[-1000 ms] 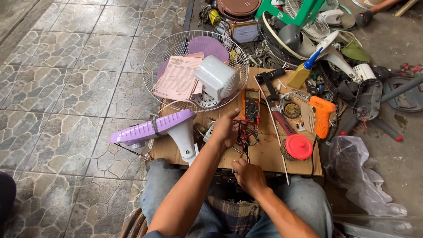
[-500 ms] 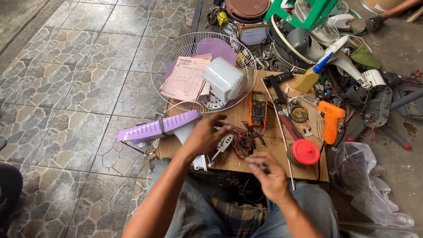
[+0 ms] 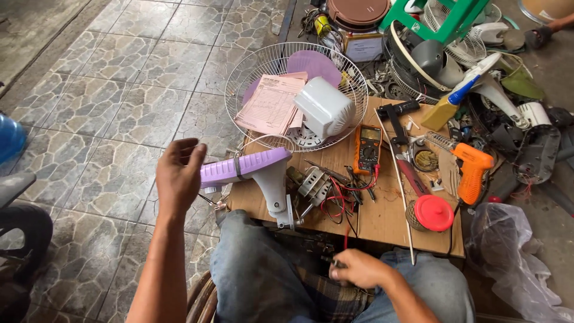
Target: The person tests the electrical components and wiring of a disassembled fan using a digital multimeter.
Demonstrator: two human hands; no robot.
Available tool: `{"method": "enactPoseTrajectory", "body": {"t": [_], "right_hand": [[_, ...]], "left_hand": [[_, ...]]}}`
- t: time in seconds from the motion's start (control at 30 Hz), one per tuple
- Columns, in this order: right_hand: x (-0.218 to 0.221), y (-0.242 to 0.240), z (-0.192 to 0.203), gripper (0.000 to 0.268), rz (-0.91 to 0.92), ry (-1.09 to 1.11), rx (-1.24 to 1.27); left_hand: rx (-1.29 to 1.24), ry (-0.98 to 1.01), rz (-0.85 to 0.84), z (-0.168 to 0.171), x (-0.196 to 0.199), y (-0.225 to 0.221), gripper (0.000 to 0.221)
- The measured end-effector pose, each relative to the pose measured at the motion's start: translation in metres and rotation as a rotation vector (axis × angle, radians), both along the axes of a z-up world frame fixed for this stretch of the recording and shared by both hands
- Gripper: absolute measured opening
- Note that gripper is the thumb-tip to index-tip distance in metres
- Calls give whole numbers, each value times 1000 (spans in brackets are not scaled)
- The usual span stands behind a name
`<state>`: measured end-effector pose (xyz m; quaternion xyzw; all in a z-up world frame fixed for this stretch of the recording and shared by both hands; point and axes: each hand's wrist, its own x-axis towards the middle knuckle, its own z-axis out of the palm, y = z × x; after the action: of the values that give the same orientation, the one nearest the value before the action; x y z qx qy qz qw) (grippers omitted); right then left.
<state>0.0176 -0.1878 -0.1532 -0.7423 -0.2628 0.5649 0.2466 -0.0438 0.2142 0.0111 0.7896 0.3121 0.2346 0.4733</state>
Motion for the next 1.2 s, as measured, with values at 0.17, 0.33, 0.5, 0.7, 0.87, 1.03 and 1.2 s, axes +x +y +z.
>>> {"method": "enactPoseTrajectory", "body": {"t": [0.17, 0.33, 0.5, 0.7, 0.87, 1.03, 1.2], "right_hand": [[0, -10, 30, 15, -88, 160, 4], [19, -48, 100, 23, -325, 257, 701], [35, -66, 160, 16, -743, 263, 1653], [48, -86, 174, 25, -904, 323, 1788], [46, -63, 150, 19, -960, 141, 1422], [49, -50, 112, 36, -1048, -4, 955], [52, 36, 142, 51, -874, -180, 740]], "left_hand": [[48, -16, -48, -14, -1, -25, 34], [-18, 18, -134, -23, 29, -39, 34], [-28, 129, -4, -47, 83, -7, 33], [260, 592, -349, -71, 152, 6, 31], [479, 767, -585, -101, 180, 27, 26], [245, 599, -569, -64, 169, 27, 16], [467, 502, -724, 8, 144, -4, 22]]}}
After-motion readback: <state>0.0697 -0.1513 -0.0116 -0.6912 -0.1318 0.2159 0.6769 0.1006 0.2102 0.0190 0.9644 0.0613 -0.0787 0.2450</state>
